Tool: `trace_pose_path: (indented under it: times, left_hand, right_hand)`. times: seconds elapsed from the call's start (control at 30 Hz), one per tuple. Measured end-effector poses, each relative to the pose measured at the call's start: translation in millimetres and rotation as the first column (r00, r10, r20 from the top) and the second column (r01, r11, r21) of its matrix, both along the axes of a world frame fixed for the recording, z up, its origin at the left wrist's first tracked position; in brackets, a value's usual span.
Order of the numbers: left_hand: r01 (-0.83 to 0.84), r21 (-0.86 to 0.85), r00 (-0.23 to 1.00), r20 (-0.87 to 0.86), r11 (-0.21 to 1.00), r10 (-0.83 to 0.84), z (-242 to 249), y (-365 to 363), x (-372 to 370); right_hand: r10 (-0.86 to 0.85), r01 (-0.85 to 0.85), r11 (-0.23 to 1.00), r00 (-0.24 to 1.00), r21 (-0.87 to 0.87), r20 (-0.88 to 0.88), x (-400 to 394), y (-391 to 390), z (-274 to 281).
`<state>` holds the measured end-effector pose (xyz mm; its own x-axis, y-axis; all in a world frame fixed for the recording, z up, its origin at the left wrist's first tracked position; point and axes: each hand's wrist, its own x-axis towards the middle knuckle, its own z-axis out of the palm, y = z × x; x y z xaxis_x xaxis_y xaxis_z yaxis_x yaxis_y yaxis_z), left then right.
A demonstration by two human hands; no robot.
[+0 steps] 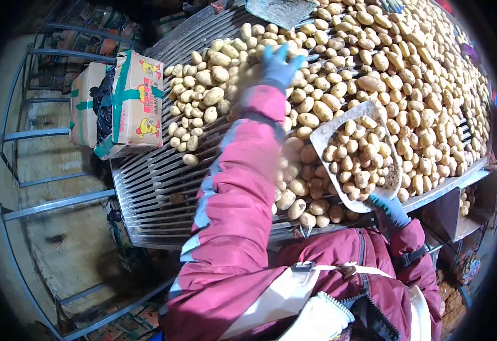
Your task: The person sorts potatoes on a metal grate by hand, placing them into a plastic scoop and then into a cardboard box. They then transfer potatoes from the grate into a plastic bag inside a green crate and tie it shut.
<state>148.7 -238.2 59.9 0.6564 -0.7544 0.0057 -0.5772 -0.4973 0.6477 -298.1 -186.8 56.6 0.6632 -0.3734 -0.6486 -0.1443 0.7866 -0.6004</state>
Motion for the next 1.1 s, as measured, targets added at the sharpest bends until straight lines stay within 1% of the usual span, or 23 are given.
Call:
trace_pose_path:
  times: [0.07, 0.13, 0.17, 0.2, 0.23, 0.27, 0.33, 0.37, 0.4, 0.43, 0.47, 0.5, 0.53, 0.57, 0.67, 0.7, 0.77, 0.8, 0.87, 0.9, 0.97, 1.03, 1.1]
  left_hand:
    - [0.194, 0.031, 0.976, -0.102, 0.98, -0.19, -1, -22, -41]
    - [0.367, 0.017, 0.906, -0.234, 0.93, -0.353, 2, -33, -73]
    - [0.398, -0.042, 0.876, -0.279, 0.916, -0.393, 6, -36, -85]
    - [0.369, -0.159, 0.875, -0.274, 0.916, -0.4, 3, -32, -84]
    - [0.327, -0.279, 0.919, -0.127, 0.903, -0.373, -10, -26, -68]
    - [0.269, -0.268, 0.953, -0.068, 0.925, -0.297, -21, -16, -45]
    - [0.14, -0.076, 0.989, 0.049, 0.987, -0.137, -15, 20, 0]
    - [0.102, 0.054, 0.986, 0.129, 0.993, -0.108, -15, 39, 20]
    - [0.079, 0.186, 0.968, 0.218, 0.979, -0.12, -20, 58, 34]
    - [0.098, 0.297, 0.943, 0.277, 0.95, -0.184, -25, 75, 42]
    - [0.12, 0.378, 0.918, 0.31, 0.918, -0.248, -31, 90, 41]
    - [0.157, 0.41, 0.904, 0.306, 0.898, -0.298, -34, 103, 37]
    - [0.177, 0.354, 0.945, 0.198, 0.918, -0.259, -35, 118, 31]
    - [0.185, 0.294, 0.972, 0.086, 0.938, -0.219, -36, 134, 24]
    - [0.263, 0.271, 0.957, 0.047, 0.926, -0.286, -30, 189, 11]
    - [0.305, 0.391, 0.945, -0.015, 0.868, -0.326, -20, 208, 13]
    - [0.344, 0.503, 0.932, -0.082, 0.793, -0.353, 3, 220, 27]
    - [0.417, 0.581, 0.905, -0.193, 0.699, -0.38, 24, 211, 36]
    - [0.487, 0.638, 0.871, -0.299, 0.596, -0.391, 52, 177, 35]
    - [0.312, 0.61, 0.95, -0.215, 0.728, -0.227, 62, 157, 29]
    - [0.103, 0.383, 0.991, -0.116, 0.918, -0.063, 38, 127, 40]
    - [0.039, 0.113, 0.998, -0.059, 0.993, -0.033, -1, 81, 55]
    - [-0.004, 0.181, 0.996, 0.085, 0.983, -0.012, -18, 31, 33]
  right_hand:
    - [0.0, 0.0, 1.0, 1.0, -0.023, -0.007, -7, -3, -4]
    - [0.016, -0.016, 0.999, 1.0, -0.037, 0.007, -15, -6, -6]
    - [0.031, -0.03, 0.998, 0.999, -0.049, 0.02, -19, -7, -8]
    - [0.046, -0.044, 0.997, 0.998, -0.06, 0.034, -24, -9, -10]
    - [0.05, -0.048, 0.998, 0.998, -0.036, 0.048, -25, -9, -10]
    - [0.043, -0.043, 0.999, 0.998, -0.017, 0.049, -25, -8, -11]
    - [0.048, -0.049, 0.999, 0.998, 0.02, 0.048, -21, -10, -4]
    - [0.047, -0.05, 0.998, 0.998, 0.049, 0.046, -16, -10, -3]
    - [0.04, -0.044, 0.997, 0.998, 0.059, 0.055, -19, -10, -5]
    - [0.033, -0.038, 0.997, 0.997, 0.068, 0.064, -21, -10, -8]
    - [0.029, -0.033, 0.998, 0.997, 0.048, 0.078, -22, -10, -7]
    - [0.026, -0.029, 0.999, 0.996, 0.042, 0.086, -22, -11, -8]
    - [0.022, -0.026, 0.999, 0.995, 0.036, 0.093, -23, -12, -9]
    - [0.057, -0.059, 0.998, 0.997, 0.025, 0.053, -27, -14, -11]
    - [0.151, -0.149, 0.988, 0.988, 0.038, -0.035, -26, -24, -5]
    - [0.156, -0.156, 0.987, 0.987, 0.028, -0.024, -25, -23, -5]
    - [0.169, -0.169, 0.986, 0.986, 0.009, -0.004, -25, -23, -9]
    - [0.171, -0.171, 0.985, 0.985, 0.013, -0.001, -23, -22, -8]
    - [0.136, -0.136, 0.989, 0.991, 0.056, -0.002, -22, -21, -4]
    - [0.121, -0.12, 0.991, 0.993, 0.062, -0.002, -22, -21, -5]
    - [0.095, -0.096, 0.995, 0.995, 0.038, 0.036, -21, -20, -5]
    - [0.086, -0.086, 0.996, 0.993, -0.002, 0.076, -20, -19, -6]
    - [0.094, -0.095, 0.996, 0.992, 0.005, 0.084, -23, -21, -10]
